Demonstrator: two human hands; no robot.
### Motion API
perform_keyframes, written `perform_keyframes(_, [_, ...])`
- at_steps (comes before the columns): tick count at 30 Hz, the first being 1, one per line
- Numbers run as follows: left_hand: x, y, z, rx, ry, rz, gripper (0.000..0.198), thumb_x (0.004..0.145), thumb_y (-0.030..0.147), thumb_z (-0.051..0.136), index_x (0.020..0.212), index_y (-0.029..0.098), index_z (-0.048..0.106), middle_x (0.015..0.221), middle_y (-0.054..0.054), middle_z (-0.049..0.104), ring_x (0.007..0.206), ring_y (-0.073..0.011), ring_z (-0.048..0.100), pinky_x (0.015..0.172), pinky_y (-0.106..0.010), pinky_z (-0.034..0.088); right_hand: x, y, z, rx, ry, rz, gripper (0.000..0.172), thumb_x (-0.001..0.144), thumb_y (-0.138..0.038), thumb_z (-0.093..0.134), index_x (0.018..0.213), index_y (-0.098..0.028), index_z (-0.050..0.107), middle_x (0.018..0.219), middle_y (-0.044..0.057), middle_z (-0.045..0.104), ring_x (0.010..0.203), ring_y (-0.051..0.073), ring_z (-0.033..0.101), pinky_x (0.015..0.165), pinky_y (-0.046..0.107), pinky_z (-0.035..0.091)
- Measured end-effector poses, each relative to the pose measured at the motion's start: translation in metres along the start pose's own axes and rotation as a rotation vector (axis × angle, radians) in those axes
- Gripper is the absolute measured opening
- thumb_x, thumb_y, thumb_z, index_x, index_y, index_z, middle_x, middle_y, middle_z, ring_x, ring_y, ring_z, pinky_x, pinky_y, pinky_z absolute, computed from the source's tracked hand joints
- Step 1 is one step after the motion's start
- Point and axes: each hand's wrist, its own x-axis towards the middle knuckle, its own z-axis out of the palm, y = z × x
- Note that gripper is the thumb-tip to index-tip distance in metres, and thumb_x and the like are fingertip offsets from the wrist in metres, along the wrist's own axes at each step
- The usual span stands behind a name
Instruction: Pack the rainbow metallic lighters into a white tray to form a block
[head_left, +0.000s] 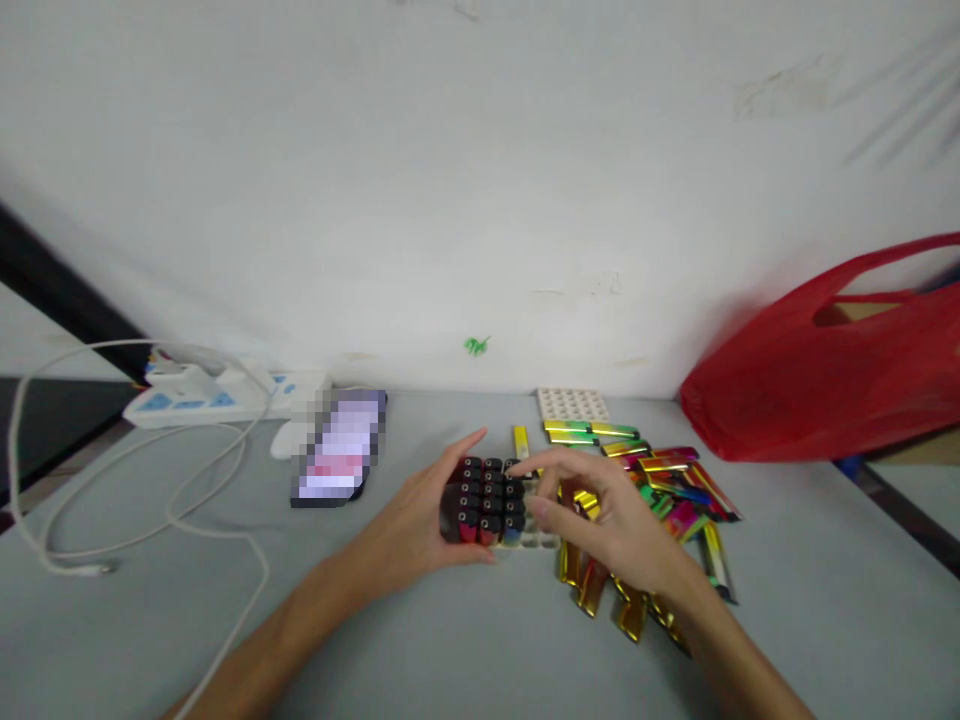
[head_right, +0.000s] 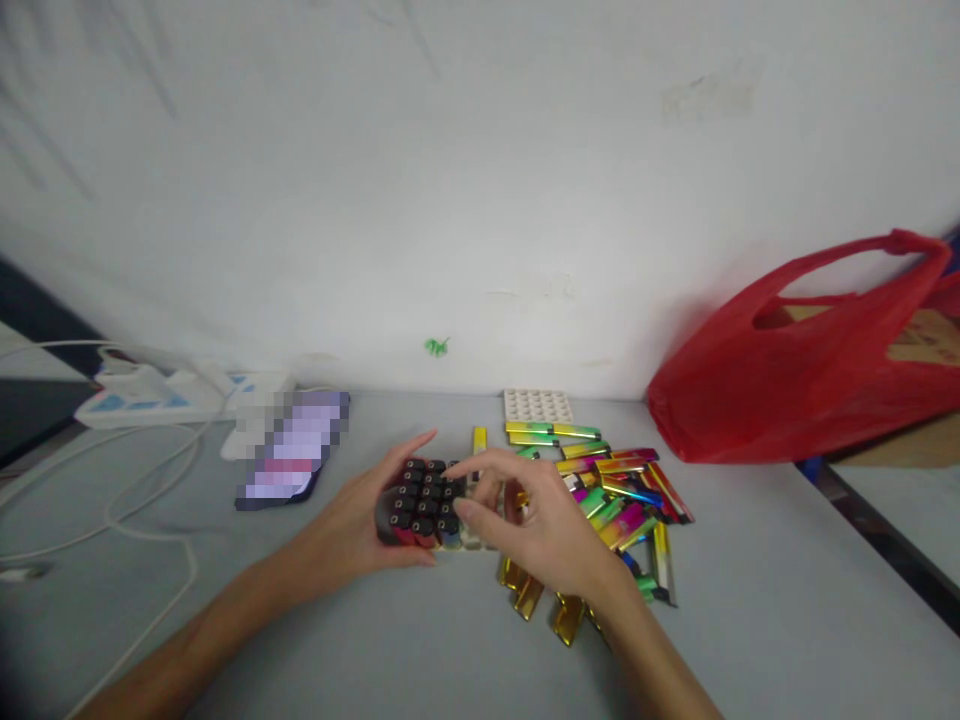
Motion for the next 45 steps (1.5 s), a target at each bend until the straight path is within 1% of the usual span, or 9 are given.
perform_keyframes(6, [0.000,0.003,0.000,-0.004,0.005,-0.015,0.130,0.071,0.034,0.107,0.174,0.035,0.028,0.151,-0.009,0.068,0.135,-0.0340,0.069,0.121,-0.048,0.050,0.007,0.020,-0.006,-0.160,0.351,0.056,0.032,0.110,-0.044,0.060,0.125,-0.022,0.078,0.078,0.000,0.071,0.071,0.021,0.065,0.069,0.036,0.047])
perform_keyframes(12, [0.000,0.003,-0.001,0.010,0.002,-0.019,0.128,0.073,0.036,0.106,0.174,0.034,0.028,0.153,-0.011,0.067,0.135,-0.0351,0.069,0.122,-0.050,0.050,0.011,0.032,-0.013,-0.382,0.510,0.116,0.025,0.105,-0.035,0.060,0.114,-0.020,0.077,0.090,0.005,0.076,0.081,0.026,0.067,0.078,0.040,0.046])
perform_keyframes(15, [0.000,0.004,-0.001,0.005,-0.009,-0.030,0.128,0.073,0.035,0.105,0.175,0.034,0.027,0.153,-0.011,0.067,0.132,-0.0348,0.071,0.122,-0.050,0.051,0.011,0.037,-0.015,-0.476,0.489,0.065,0.019,0.101,-0.029,0.062,0.109,-0.021,0.078,0.101,0.008,0.077,0.095,0.030,0.068,0.090,0.044,0.048])
perform_keyframes(18, [0.000,0.006,-0.001,0.010,-0.004,-0.028,0.128,0.073,0.034,0.105,0.175,0.034,0.028,0.151,-0.010,0.068,0.131,-0.0340,0.071,0.121,-0.048,0.052,0.010,0.042,-0.016,-0.603,0.377,0.017,0.017,0.099,-0.021,0.065,0.107,-0.023,0.080,0.109,0.010,0.074,0.109,0.033,0.064,0.099,0.047,0.047])
perform_keyframes(24, [-0.001,0.006,-0.001,0.022,0.000,-0.022,0.127,0.074,0.034,0.104,0.175,0.034,0.029,0.150,-0.010,0.069,0.132,-0.0345,0.070,0.119,-0.047,0.053,0.006,0.054,-0.014,-0.756,0.241,0.033,0.021,0.102,-0.021,0.069,0.119,-0.025,0.082,0.115,0.013,0.067,0.116,0.035,0.057,0.104,0.051,0.046])
perform_keyframes(29, [-0.001,0.005,-0.001,0.022,0.004,-0.020,0.127,0.074,0.034,0.105,0.175,0.034,0.029,0.152,-0.010,0.068,0.131,-0.0344,0.071,0.119,-0.047,0.053,0.005,0.061,-0.015,-0.798,0.232,0.071,0.025,0.103,-0.023,0.071,0.127,-0.026,0.078,0.116,0.013,0.066,0.113,0.036,0.057,0.102,0.051,0.046])
perform_keyframes(34, [-0.001,0.006,-0.001,0.018,-0.006,-0.024,0.127,0.074,0.036,0.105,0.175,0.034,0.027,0.154,-0.010,0.066,0.137,-0.0349,0.068,0.123,-0.048,0.050,0.006,0.063,-0.018,-0.812,0.249,0.107,0.012,0.103,-0.027,0.074,0.115,-0.025,0.076,0.115,0.012,0.065,0.113,0.035,0.058,0.099,0.048,0.047])
perform_keyframes(40, [-0.001,0.006,-0.001,0.018,0.002,-0.017,0.127,0.073,0.033,0.105,0.175,0.034,0.029,0.152,-0.010,0.068,0.135,-0.0355,0.068,0.122,-0.049,0.051,0.006,0.066,-0.019,-0.800,0.235,0.127,0.011,0.102,-0.030,0.076,0.113,-0.026,0.075,0.118,0.012,0.065,0.118,0.036,0.057,0.099,0.048,0.045])
perform_keyframes(45, [0.000,0.005,-0.001,0.024,0.003,-0.028,0.126,0.074,0.035,0.104,0.175,0.033,0.029,0.152,-0.011,0.067,0.133,-0.0356,0.070,0.121,-0.050,0.052,0.009,0.060,-0.016,-0.734,0.212,0.080,0.003,0.105,-0.028,0.072,0.106,-0.026,0.070,0.116,0.009,0.074,0.119,0.035,0.062,0.103,0.051,0.040])
